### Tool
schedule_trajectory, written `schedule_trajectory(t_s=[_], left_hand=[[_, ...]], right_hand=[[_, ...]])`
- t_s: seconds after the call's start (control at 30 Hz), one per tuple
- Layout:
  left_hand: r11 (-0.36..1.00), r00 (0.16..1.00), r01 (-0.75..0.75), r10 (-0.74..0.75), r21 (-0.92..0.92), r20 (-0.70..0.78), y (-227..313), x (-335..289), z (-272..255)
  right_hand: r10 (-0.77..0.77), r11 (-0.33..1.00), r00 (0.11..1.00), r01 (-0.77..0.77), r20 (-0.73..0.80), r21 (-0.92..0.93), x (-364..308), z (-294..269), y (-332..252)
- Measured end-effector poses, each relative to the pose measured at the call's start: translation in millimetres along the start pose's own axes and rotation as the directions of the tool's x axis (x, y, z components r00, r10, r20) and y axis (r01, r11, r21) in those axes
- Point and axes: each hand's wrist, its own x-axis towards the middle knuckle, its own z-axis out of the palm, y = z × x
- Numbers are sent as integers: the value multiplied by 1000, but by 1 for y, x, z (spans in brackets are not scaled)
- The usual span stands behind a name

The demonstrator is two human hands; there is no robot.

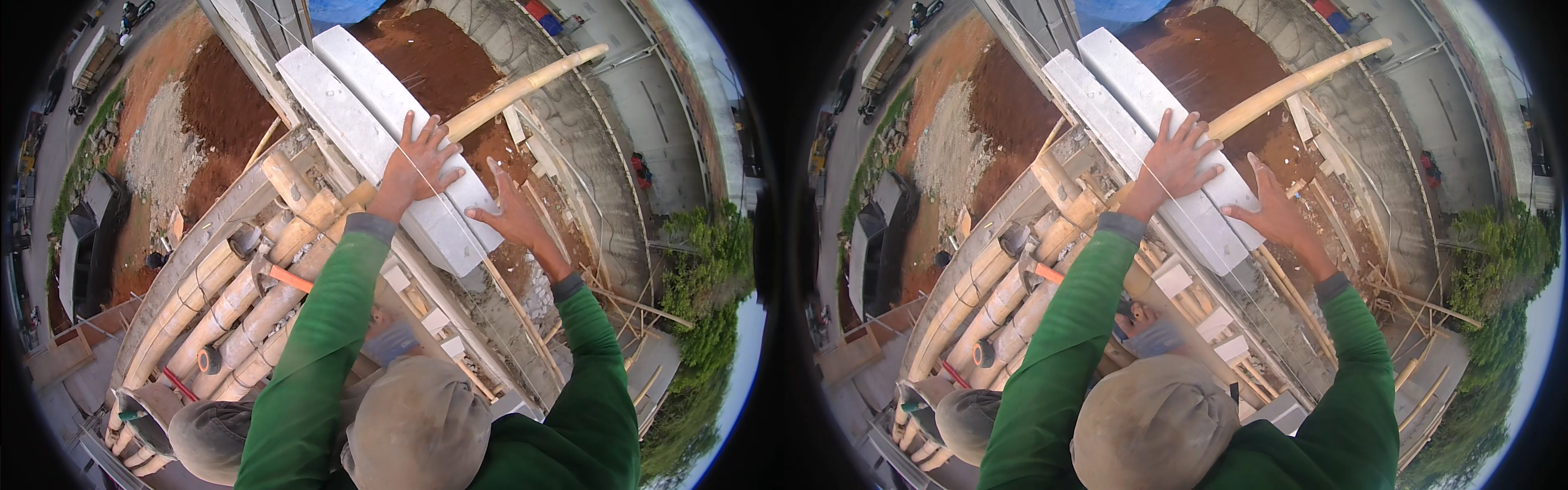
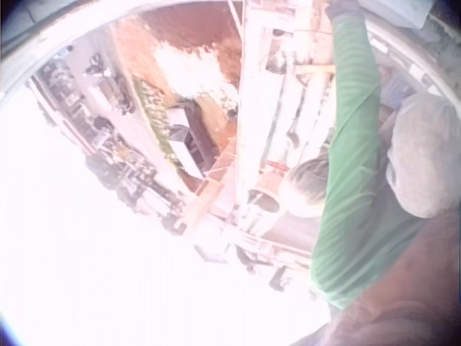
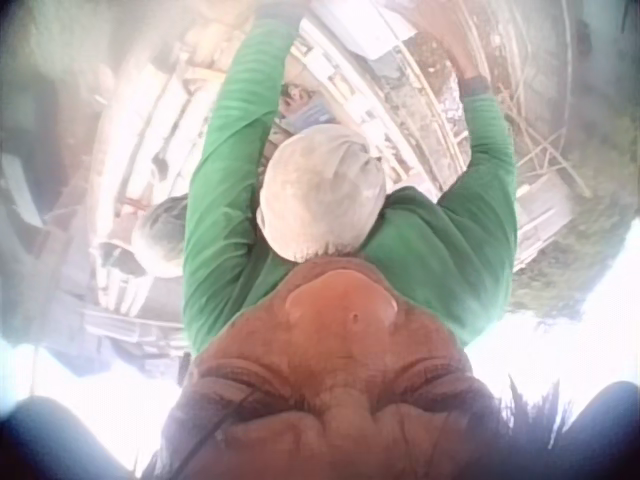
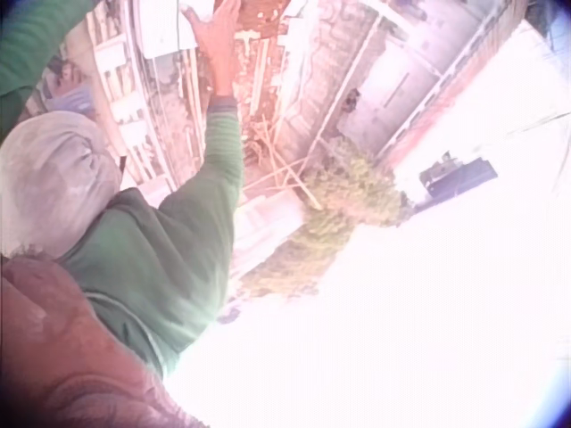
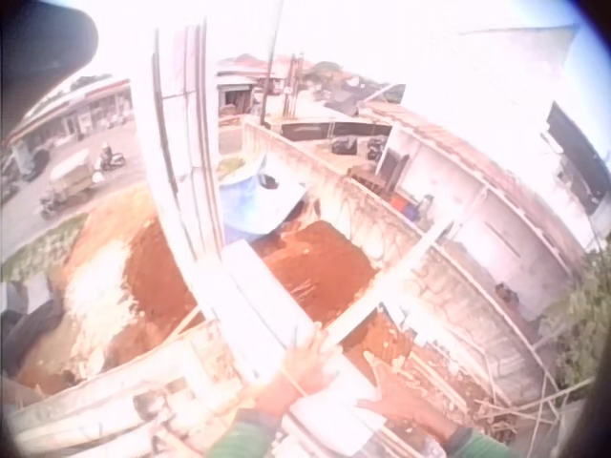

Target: The person lays white concrete blocks on a bamboo scaffold, using a hammer to split blocks and a trowel to apply mortar. The person positions blocks, applies mortar, and taps them into place to build a wall section.

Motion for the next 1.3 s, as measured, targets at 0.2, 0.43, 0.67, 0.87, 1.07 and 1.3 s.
schedule_trajectory(t_s=[0.2, 0.43, 0.67, 0.87, 1.07, 1.3], left_hand=[[1000, 1000, 11, -12, 29, 19, -2, 1, 2], [995, 989, 45, -58, 89, 139, 1, 8, -5], [995, 978, 50, -66, 90, 197, 4, 10, -8], [996, 980, 41, -55, 77, 193, 4, 10, -13], [997, 980, 40, -53, 70, 194, 5, 11, -18], [998, 993, 55, -53, -7, 109, 4, 6, -13]], right_hand=[[106, 992, 994, -107, 17, 73, 16, 42, 28], [167, 953, 986, -153, -30, 263, 25, 15, 30], [323, 927, 928, -272, -183, 256, -5, -53, 31], [457, 813, 800, -197, -389, 548, -29, -105, 52], [662, 300, 698, 89, -275, 950, -46, -128, 89], [440, 428, 741, 324, -507, 844, -41, -119, 121]])
